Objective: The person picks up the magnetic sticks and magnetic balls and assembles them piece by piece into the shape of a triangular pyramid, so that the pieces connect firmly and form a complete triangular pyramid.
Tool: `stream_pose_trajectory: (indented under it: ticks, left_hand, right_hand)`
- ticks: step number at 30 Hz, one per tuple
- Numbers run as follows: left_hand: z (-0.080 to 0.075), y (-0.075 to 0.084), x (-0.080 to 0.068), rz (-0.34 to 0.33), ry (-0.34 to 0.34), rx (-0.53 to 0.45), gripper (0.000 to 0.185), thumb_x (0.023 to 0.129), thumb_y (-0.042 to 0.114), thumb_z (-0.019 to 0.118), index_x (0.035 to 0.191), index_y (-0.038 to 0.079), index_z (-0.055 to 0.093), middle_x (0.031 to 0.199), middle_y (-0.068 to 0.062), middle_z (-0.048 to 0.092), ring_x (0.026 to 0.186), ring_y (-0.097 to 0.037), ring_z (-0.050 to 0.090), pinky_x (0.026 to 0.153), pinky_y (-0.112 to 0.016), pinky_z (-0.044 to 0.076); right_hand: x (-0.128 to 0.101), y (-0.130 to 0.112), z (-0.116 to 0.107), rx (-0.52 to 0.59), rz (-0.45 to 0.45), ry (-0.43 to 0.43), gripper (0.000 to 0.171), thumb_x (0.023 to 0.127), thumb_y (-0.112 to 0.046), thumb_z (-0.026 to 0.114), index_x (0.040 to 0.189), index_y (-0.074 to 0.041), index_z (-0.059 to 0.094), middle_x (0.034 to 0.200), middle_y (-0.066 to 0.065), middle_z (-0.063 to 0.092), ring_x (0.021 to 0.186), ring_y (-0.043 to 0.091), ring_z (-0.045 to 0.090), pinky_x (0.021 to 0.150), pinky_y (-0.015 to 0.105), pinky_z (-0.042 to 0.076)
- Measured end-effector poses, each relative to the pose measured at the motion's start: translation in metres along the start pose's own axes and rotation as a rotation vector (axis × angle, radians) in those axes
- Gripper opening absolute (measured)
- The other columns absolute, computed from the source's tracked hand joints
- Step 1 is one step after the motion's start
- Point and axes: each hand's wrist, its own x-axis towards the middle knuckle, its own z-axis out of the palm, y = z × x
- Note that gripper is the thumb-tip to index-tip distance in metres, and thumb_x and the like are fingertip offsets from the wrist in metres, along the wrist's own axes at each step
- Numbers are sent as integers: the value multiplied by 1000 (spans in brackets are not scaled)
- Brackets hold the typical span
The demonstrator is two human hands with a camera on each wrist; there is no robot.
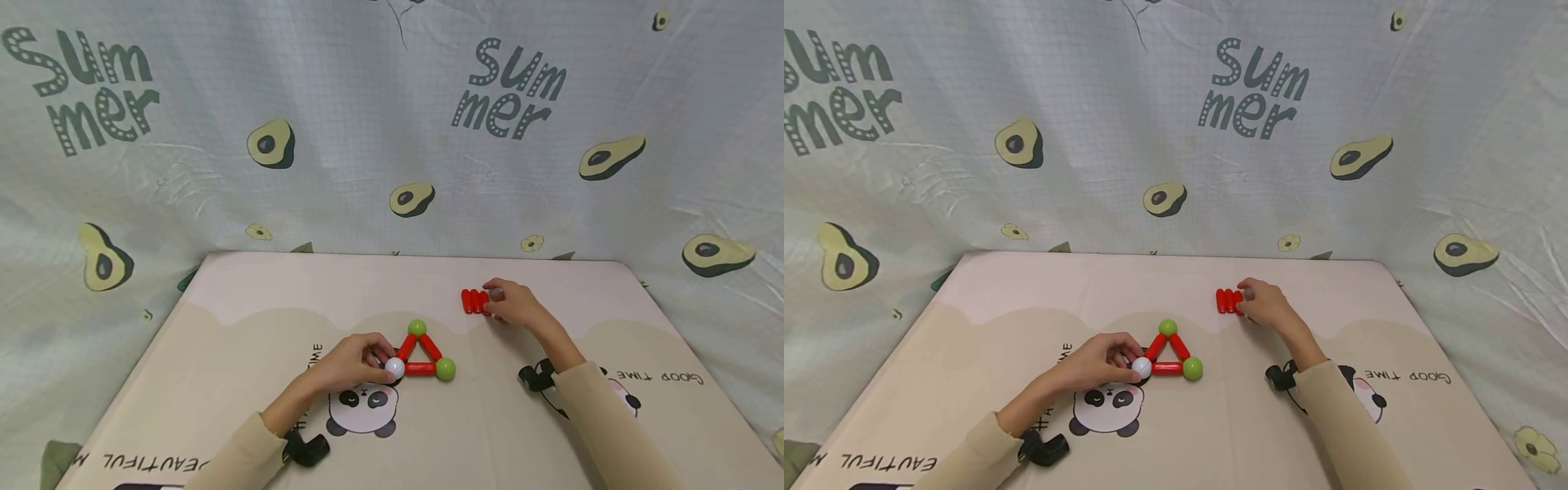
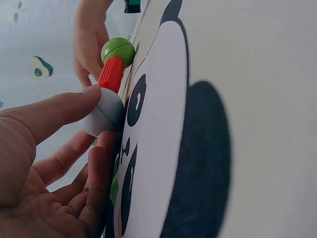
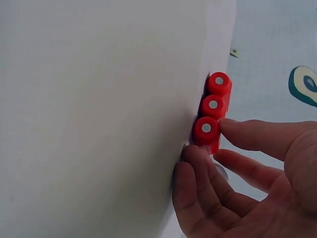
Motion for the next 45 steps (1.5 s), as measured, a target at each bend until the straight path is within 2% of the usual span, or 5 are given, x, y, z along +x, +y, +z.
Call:
stream_pose_trajectory:
  ticks: [11,20,32,39,45]
  left_hand:
    - [1,-1,-1,-10,2,-3,31,86,15,82,112,5,69,100,-9,67,83,-15,61,71,-22,50]
    - [2,-2,-1,-15,5,4,31,86,16,82,112,6,69,99,-8,67,83,-15,62,71,-22,51]
    - [2,0,-1,-13,4,5,31,86,15,82,111,5,69,99,-9,67,82,-15,61,71,-22,50]
    - [2,0,-1,-4,2,8,31,86,15,82,112,4,69,100,-10,67,82,-15,62,72,-21,50]
    - [2,0,0,-12,5,3,31,86,16,82,112,5,69,101,-10,67,82,-15,62,71,-22,50]
  right_hand:
    - [-3,0,1,-5,1,20,43,95,-16,69,130,0,52,101,18,65,74,20,61,67,28,54]
    - [-9,3,6,58,-32,46,41,95,-10,69,128,-2,45,93,14,62,72,20,59,67,28,52]
    - [-23,-2,-1,96,-160,127,40,95,-9,68,128,-4,47,104,18,67,86,25,63,74,31,52]
    - [-38,-21,-1,192,-287,60,40,94,-6,69,127,-4,48,101,14,67,88,22,65,79,28,56]
    - [-48,-36,3,194,-362,-20,38,93,-6,71,125,-7,52,103,9,67,92,18,64,86,24,56]
